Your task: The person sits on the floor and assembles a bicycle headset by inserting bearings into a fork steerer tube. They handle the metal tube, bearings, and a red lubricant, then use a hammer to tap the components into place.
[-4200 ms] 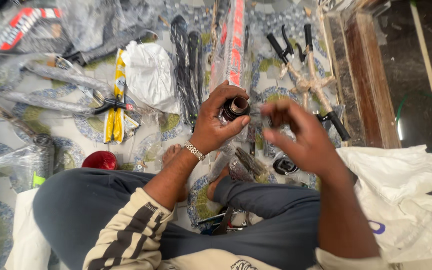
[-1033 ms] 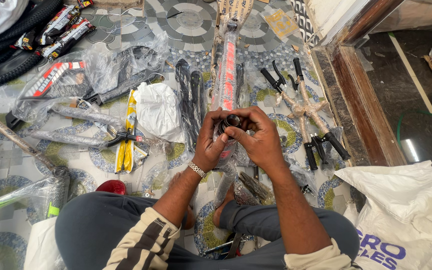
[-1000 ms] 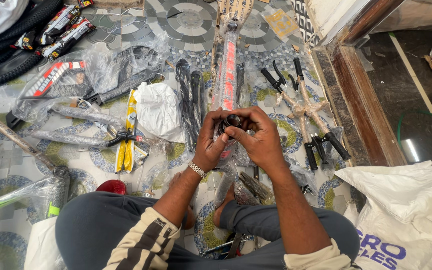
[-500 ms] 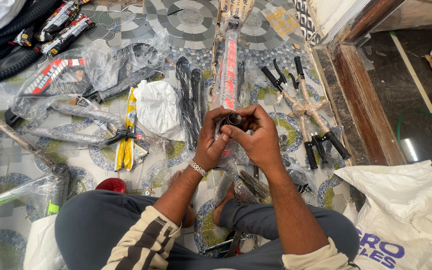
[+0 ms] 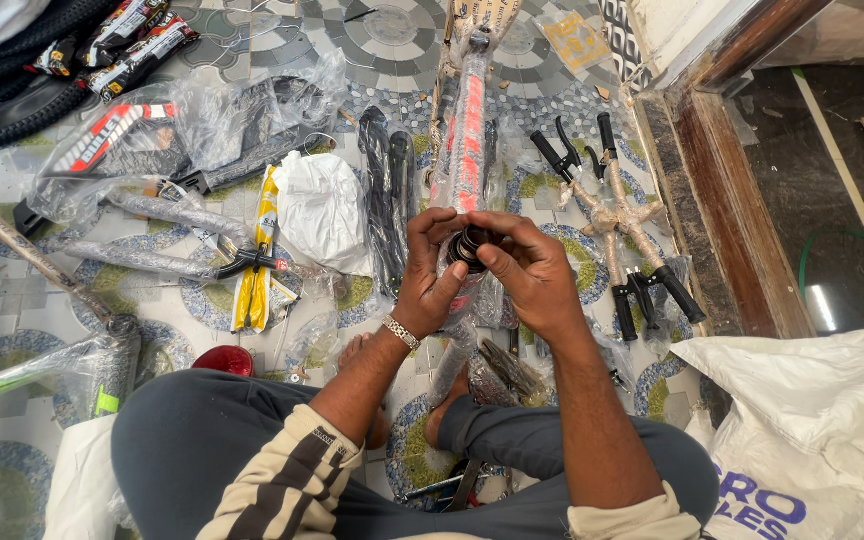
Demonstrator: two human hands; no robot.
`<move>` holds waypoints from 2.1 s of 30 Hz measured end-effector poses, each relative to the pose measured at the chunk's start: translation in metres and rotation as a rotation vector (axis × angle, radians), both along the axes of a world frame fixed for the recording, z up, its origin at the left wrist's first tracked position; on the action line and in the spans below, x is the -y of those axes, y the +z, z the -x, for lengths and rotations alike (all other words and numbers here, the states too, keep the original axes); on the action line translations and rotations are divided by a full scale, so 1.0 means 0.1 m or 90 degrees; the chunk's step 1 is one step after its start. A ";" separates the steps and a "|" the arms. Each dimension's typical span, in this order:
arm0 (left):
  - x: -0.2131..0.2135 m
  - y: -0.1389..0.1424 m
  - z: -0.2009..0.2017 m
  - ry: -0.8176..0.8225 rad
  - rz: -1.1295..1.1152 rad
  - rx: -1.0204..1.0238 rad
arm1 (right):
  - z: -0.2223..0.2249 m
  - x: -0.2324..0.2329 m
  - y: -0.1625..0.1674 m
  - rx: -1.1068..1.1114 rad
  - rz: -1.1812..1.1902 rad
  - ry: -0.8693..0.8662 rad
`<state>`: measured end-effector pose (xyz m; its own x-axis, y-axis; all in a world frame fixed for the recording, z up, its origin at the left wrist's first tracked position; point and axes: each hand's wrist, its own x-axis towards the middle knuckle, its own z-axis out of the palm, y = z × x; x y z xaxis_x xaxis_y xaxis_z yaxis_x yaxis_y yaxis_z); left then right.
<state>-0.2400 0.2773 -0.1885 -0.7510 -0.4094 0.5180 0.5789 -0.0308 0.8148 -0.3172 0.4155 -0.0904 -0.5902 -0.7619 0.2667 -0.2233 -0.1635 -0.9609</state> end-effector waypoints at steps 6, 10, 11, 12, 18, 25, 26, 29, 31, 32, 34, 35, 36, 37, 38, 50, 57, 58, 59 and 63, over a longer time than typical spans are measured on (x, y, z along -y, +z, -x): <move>0.00 0.03 -0.01 0.011 0.008 0.009 | -0.02 0.05 -0.06 0.013 0.003 -0.083; 0.00 0.05 -0.01 0.001 0.009 0.003 | -0.02 0.08 -0.02 -0.021 -0.001 -0.105; 0.00 0.05 -0.01 -0.002 0.006 0.001 | -0.03 0.09 0.00 -0.023 0.002 -0.107; 0.00 0.06 -0.01 -0.005 0.003 0.000 | -0.04 0.10 0.01 -0.026 -0.002 -0.107; 0.01 0.07 -0.01 -0.028 -0.019 0.000 | -0.11 0.18 0.06 -0.046 -0.039 -0.102; 0.01 0.06 -0.02 -0.008 0.002 0.013 | -0.05 0.09 0.15 -0.051 -0.041 -0.023; 0.01 0.05 -0.02 -0.003 0.006 0.017 | -0.05 0.09 0.16 -0.010 -0.024 -0.006; 0.01 0.03 -0.02 -0.002 0.006 0.023 | -0.10 0.08 0.16 -0.120 -0.063 -0.084; 0.01 0.02 -0.02 0.003 0.008 0.027 | -0.14 0.08 0.16 -0.155 -0.080 -0.114; 0.01 0.02 -0.02 0.007 0.013 0.029 | -0.15 0.08 0.17 -0.173 -0.089 -0.130; 0.00 0.02 -0.01 0.007 0.015 0.030 | -0.16 0.07 0.18 -0.193 -0.116 -0.128; 0.00 0.03 -0.01 0.005 0.011 0.029 | -0.15 0.06 0.19 -0.203 -0.128 -0.126; 0.00 0.03 -0.01 0.002 0.004 0.029 | -0.13 0.05 0.20 -0.189 -0.115 -0.094; 0.00 0.03 -0.02 -0.001 0.002 0.027 | -0.10 0.04 0.21 -0.176 -0.102 -0.062; 0.00 0.04 -0.02 -0.004 0.001 0.024 | -0.07 0.04 0.21 -0.163 -0.089 -0.030; 0.00 0.07 -0.04 0.004 0.010 0.022 | -0.08 0.08 -0.03 -0.002 -0.012 -0.102; 0.00 0.07 -0.02 -0.010 -0.002 0.004 | -0.05 0.03 -0.05 -0.003 -0.018 -0.108; 0.00 0.06 -0.01 -0.002 0.009 0.007 | -0.05 0.03 -0.05 -0.006 -0.020 -0.103; 0.00 0.06 -0.01 0.006 0.021 0.010 | -0.04 0.03 -0.05 -0.010 -0.022 -0.096; 0.01 0.04 -0.02 -0.003 0.023 0.003 | -0.03 0.03 -0.05 0.055 0.001 -0.067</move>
<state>-0.2384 0.2765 -0.1847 -0.7559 -0.3867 0.5282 0.5745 -0.0050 0.8185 -0.3144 0.4128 -0.0950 -0.6881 -0.6939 0.2124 -0.1554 -0.1450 -0.9771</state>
